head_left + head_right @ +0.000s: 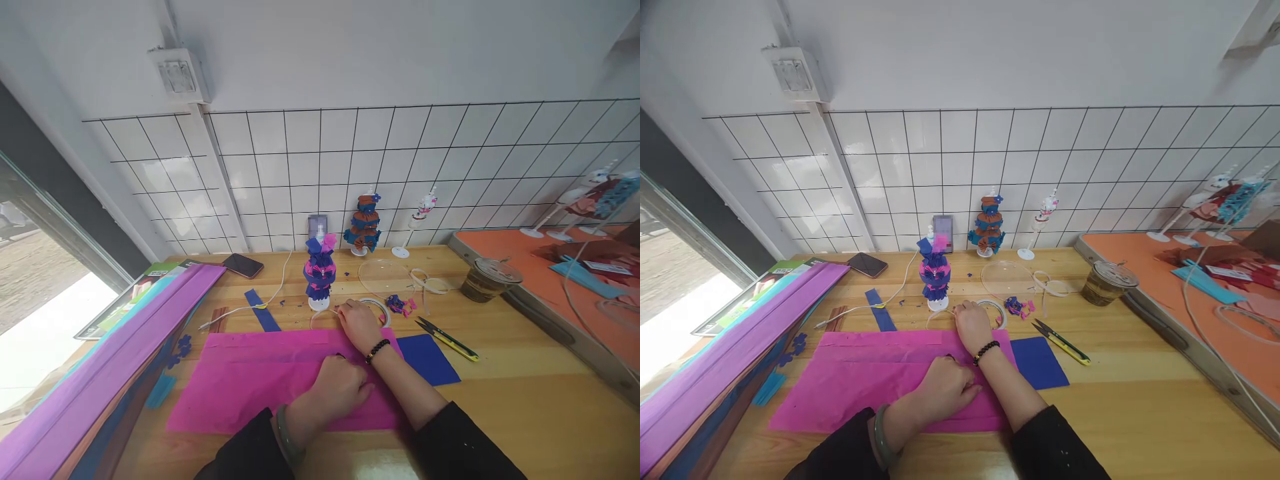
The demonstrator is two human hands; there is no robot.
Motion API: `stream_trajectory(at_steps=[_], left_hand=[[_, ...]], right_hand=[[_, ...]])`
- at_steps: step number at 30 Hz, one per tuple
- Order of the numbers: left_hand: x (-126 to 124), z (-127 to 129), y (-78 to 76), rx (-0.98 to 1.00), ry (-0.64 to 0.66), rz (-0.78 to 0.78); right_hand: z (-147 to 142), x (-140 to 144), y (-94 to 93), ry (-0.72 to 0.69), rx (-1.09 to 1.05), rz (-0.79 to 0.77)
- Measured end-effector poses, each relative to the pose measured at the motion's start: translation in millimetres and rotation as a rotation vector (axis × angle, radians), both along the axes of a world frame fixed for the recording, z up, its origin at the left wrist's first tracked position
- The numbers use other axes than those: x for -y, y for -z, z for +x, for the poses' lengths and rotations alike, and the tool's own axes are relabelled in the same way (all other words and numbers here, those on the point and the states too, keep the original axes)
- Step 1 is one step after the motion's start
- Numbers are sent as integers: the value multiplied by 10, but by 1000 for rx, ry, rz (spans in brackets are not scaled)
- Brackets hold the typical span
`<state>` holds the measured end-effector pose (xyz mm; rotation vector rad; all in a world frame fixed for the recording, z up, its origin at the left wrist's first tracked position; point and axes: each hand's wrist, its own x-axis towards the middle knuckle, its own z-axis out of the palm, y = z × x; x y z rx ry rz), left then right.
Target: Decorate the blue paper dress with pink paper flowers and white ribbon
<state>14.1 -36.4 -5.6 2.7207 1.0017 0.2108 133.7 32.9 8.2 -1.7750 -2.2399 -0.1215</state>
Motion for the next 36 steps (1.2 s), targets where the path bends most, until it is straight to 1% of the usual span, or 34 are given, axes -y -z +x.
stream_trajectory(at_steps=[5, 10, 12, 15, 17, 18, 19, 20, 22, 23, 24, 25, 27, 29, 31, 32, 33, 34, 36], left_hand=[[3, 13, -16, -18, -15, -20], [6, 17, -22, 14, -63, -63], [-14, 23, -1, 91, -118, -116], [-50, 43, 15, 298, -200, -288], [-49, 55, -16, 465, -228, -405], [-34, 57, -47, 540, -230, -435], [-10, 53, -88, 604, -226, -442], [20, 43, -135, 651, -215, -415], [85, 6, -230, 696, -178, -328], [110, -19, -270, 729, -189, -260], [124, -47, -300, 774, -221, -205], [125, -76, -321, 837, -284, -161], [95, -135, -344, 984, -416, -134], [39, -186, -367, 1137, -496, -140], [-17, -217, -413, 1250, -497, -128], [-43, -219, -441, 1271, -479, -122], [-69, -211, -468, 1260, -462, -127], [-94, -192, -487, 1207, -460, -166], [-149, -130, -484, 1113, -514, -326]], right_hand=[[5, 15, 11, -15, -63, 3], [96, 127, -5, -48, -212, 27], [189, 198, 5, -69, -292, 26], [353, 302, 61, -84, -420, 20], [447, 361, 116, -73, -497, 22], [484, 386, 142, -65, -528, 25], [513, 408, 164, -57, -554, 28], [534, 427, 180, -53, -578, 32], [557, 459, 194, -59, -625, 44], [561, 473, 191, -72, -641, 51], [561, 484, 183, -92, -645, 57], [560, 494, 171, -116, -636, 62], [556, 507, 146, -166, -584, 74], [553, 512, 127, -195, -531, 86], [551, 511, 118, -202, -501, 98], [550, 510, 117, -203, -488, 98], [547, 509, 118, -203, -476, 99], [544, 508, 120, -204, -465, 101], [538, 509, 128, -215, -441, 103]])
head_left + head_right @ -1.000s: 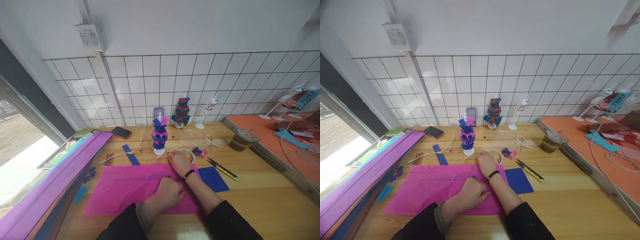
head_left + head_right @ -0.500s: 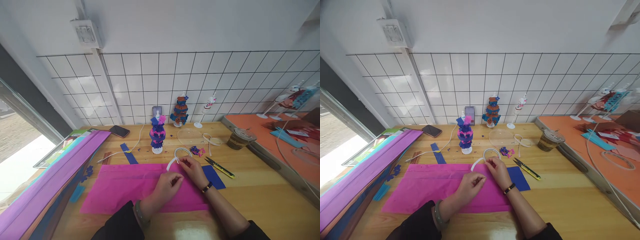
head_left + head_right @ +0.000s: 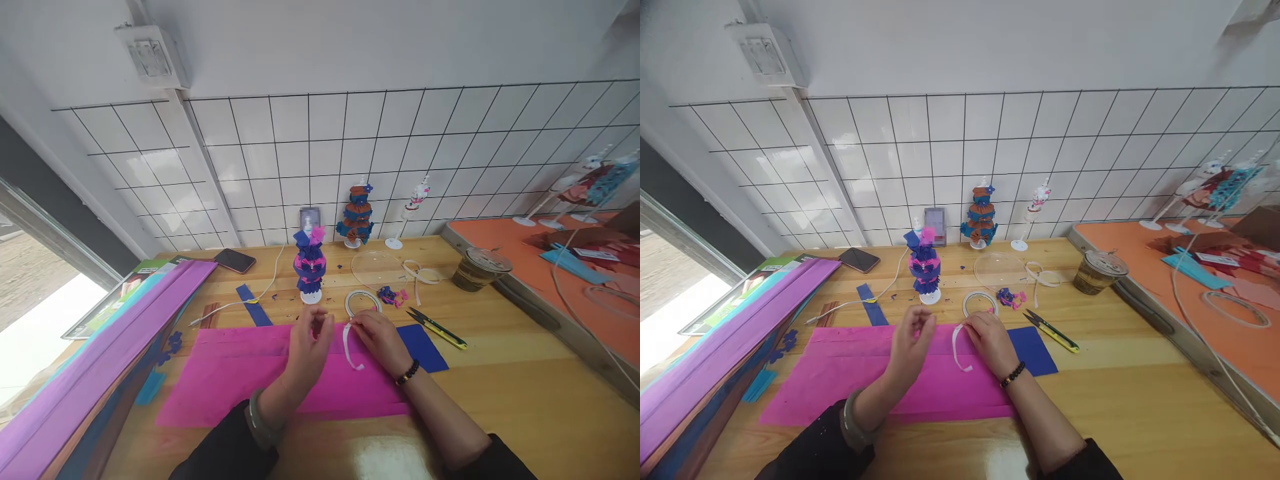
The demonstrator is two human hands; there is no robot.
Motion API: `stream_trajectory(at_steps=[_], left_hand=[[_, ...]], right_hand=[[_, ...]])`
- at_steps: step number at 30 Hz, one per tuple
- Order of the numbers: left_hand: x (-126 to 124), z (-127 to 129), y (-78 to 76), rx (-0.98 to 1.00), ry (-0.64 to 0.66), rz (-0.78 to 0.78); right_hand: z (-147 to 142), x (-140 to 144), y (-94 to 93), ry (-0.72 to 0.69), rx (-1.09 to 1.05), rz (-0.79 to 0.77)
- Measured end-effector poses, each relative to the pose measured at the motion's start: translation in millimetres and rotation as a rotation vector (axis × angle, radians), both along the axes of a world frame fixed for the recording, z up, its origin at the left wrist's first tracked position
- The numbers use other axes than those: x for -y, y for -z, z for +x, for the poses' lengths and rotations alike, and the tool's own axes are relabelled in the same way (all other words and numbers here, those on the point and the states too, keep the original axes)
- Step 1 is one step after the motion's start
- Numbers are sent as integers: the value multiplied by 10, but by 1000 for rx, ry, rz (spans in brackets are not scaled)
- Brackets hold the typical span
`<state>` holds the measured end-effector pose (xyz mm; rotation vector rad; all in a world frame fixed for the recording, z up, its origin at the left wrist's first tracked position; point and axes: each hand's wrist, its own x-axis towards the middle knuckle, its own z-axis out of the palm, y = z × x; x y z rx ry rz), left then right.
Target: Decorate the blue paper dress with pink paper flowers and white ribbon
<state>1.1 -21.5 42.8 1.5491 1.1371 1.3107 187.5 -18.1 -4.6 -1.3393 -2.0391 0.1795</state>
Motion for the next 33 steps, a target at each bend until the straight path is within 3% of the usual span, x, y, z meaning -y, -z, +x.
stream_trajectory(at_steps=[2, 5, 9, 13, 17, 20, 27, 33], left_hand=[[-54, 70, 62, 6, 91, -219], [-111, 133, 200, 168, 281, -574], [-133, 131, 303, 429, 368, -765], [-138, 123, 322, 482, 370, -767], [-139, 142, 344, 442, 370, -663], [-147, 156, 375, 412, 388, -572], [-166, 158, 479, 348, 353, -438], [-158, 161, 570, 326, 326, -367]], right_hand=[[-2, 2, 11, -11, 13, 12], [2, 7, 25, -26, 18, 27], [-10, 19, 13, -33, 10, 16], [-39, 21, 20, -29, -76, -62], [-36, -1, 73, 46, -343, -202], [-30, 3, 50, 84, -427, -197], [-79, 105, -155, -94, -134, -54], [-74, 126, -160, -101, 29, 111]])
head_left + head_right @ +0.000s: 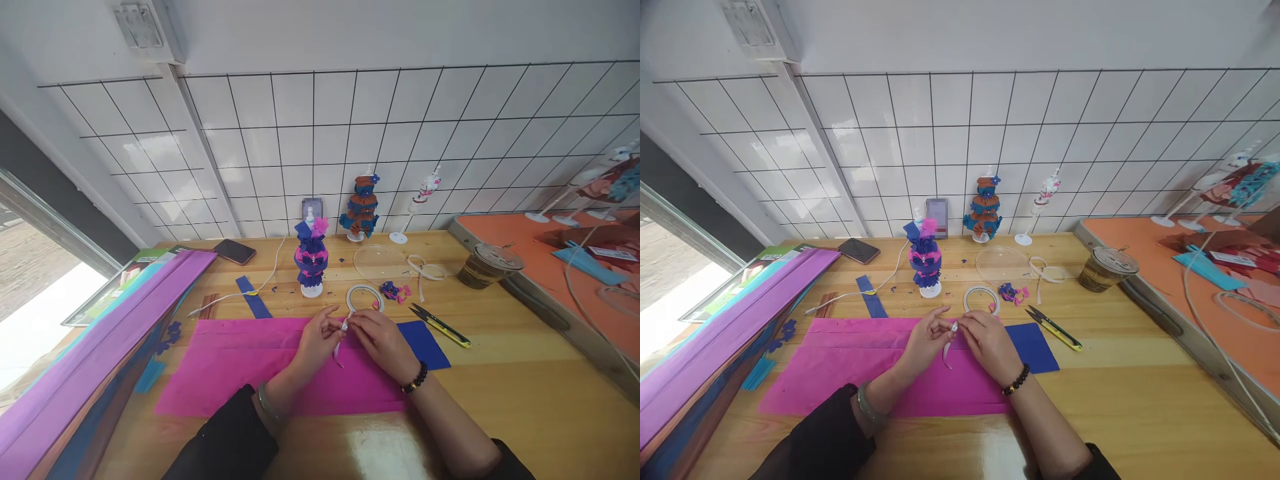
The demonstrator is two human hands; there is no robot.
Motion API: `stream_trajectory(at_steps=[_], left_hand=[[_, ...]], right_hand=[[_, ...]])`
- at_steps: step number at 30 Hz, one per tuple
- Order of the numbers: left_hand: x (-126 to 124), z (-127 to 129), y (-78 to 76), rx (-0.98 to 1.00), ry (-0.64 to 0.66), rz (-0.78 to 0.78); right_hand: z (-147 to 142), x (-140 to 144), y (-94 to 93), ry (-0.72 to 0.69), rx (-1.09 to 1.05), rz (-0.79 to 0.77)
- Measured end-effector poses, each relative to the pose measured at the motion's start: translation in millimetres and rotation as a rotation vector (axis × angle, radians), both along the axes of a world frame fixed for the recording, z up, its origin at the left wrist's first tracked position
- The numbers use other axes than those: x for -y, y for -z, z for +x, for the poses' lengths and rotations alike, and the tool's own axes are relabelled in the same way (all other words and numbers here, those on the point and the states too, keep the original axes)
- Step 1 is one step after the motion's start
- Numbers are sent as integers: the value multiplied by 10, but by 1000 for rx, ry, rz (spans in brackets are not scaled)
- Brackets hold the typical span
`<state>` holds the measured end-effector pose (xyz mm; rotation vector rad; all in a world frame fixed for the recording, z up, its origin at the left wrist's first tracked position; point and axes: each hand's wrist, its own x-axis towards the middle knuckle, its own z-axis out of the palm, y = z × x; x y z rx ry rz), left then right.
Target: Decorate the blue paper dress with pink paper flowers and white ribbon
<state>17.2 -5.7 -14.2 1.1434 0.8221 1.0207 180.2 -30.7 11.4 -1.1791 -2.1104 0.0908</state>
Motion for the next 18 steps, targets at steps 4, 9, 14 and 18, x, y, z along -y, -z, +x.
stream_trajectory(at_steps=[4, 9, 14, 18], left_hand=[[7, -2, 5, -44, 2, 45], [12, -13, 8, -110, 2, 89], [6, -16, 29, -128, 15, 113], [-2, -16, 26, -137, 17, 110]], right_hand=[[-11, 8, 1, 10, -3, -15], [-32, 17, -20, 12, -27, -35], [-45, 18, -24, 12, -58, -97], [-58, 20, -33, -4, -126, -205]])
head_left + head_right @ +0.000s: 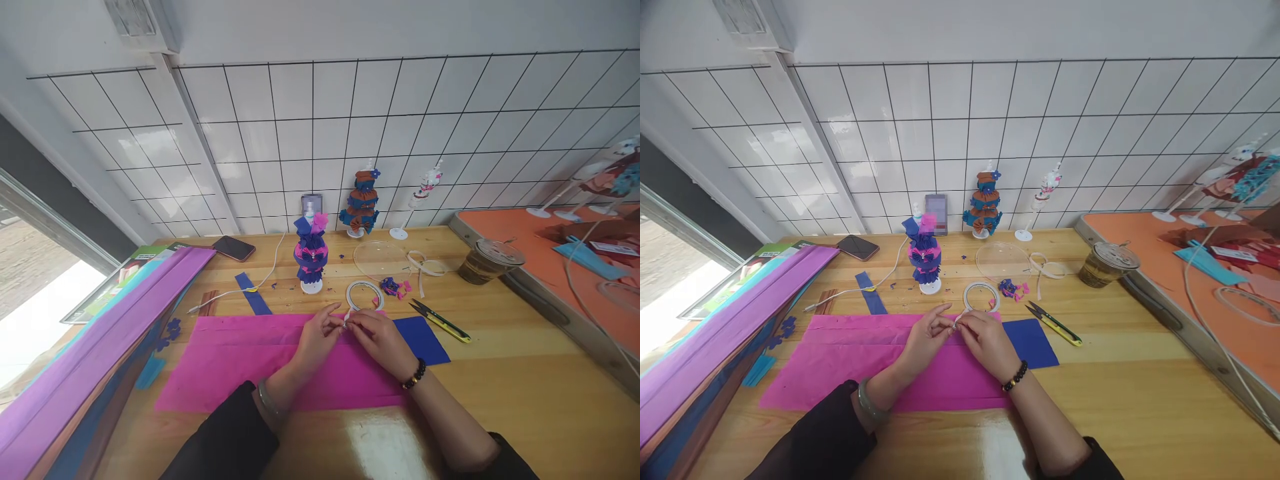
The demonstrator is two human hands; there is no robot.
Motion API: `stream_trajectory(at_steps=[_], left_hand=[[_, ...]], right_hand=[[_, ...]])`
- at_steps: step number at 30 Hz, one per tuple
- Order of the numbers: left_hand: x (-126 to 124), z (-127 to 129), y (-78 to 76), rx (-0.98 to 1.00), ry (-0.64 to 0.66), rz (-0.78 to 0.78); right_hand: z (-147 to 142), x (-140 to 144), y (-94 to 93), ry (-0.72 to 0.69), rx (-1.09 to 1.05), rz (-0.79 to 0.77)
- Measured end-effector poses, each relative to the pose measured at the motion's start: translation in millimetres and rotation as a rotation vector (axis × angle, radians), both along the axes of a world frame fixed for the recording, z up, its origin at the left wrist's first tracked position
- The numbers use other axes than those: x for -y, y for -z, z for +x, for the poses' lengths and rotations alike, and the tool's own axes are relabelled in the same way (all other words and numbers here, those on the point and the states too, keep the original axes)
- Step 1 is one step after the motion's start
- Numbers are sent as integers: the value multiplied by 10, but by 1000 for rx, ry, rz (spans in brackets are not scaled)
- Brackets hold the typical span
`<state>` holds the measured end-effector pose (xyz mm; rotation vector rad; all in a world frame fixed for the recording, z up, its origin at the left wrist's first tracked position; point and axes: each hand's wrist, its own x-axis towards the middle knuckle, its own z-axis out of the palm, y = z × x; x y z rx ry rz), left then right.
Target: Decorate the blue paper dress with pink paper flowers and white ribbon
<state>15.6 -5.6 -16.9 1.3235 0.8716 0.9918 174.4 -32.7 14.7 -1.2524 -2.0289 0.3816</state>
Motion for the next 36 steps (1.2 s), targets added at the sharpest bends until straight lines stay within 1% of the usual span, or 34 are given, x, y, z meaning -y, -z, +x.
stream_trajectory(at_steps=[4, 9, 14, 16, 18, 20, 22, 26, 29, 31, 33, 34, 36], left_hand=[[-4, -5, 6, 1, -1, 5], [-3, -6, 12, 20, -9, -8], [-8, -1, 21, 35, -17, -23], [-8, 2, 18, 45, -22, -34], [-6, 6, 9, 60, -27, -49], [-2, 9, -1, 75, -31, -67], [2, 12, -5, 82, -34, -79], [6, 13, 7, 76, -33, -76], [7, 10, 14, 68, -32, -75], [10, 8, 8, 63, -28, -72], [15, 5, -5, 58, -17, -70], [18, 3, -13, 59, -10, -70], [24, 0, -28, 65, -1, -74]], right_hand=[[-15, 1, -17, 9, -121, -107], [-17, -8, 14, 77, -228, -206], [19, -18, 53, 137, -268, -244], [33, -15, 42, 149, -246, -203], [40, -8, 21, 108, -174, -114], [40, -3, 6, 40, -59, -5], [37, -2, 6, 1, 68, 87], [40, -1, 9, -4, 285, 219], [32, 13, -35, -24, 401, 289], [12, 27, -69, -28, 429, 300], [-15, 38, -80, -18, 400, 277], [-29, 40, -73, -5, 359, 253], [-55, 36, -36, 41, 209, 159]])
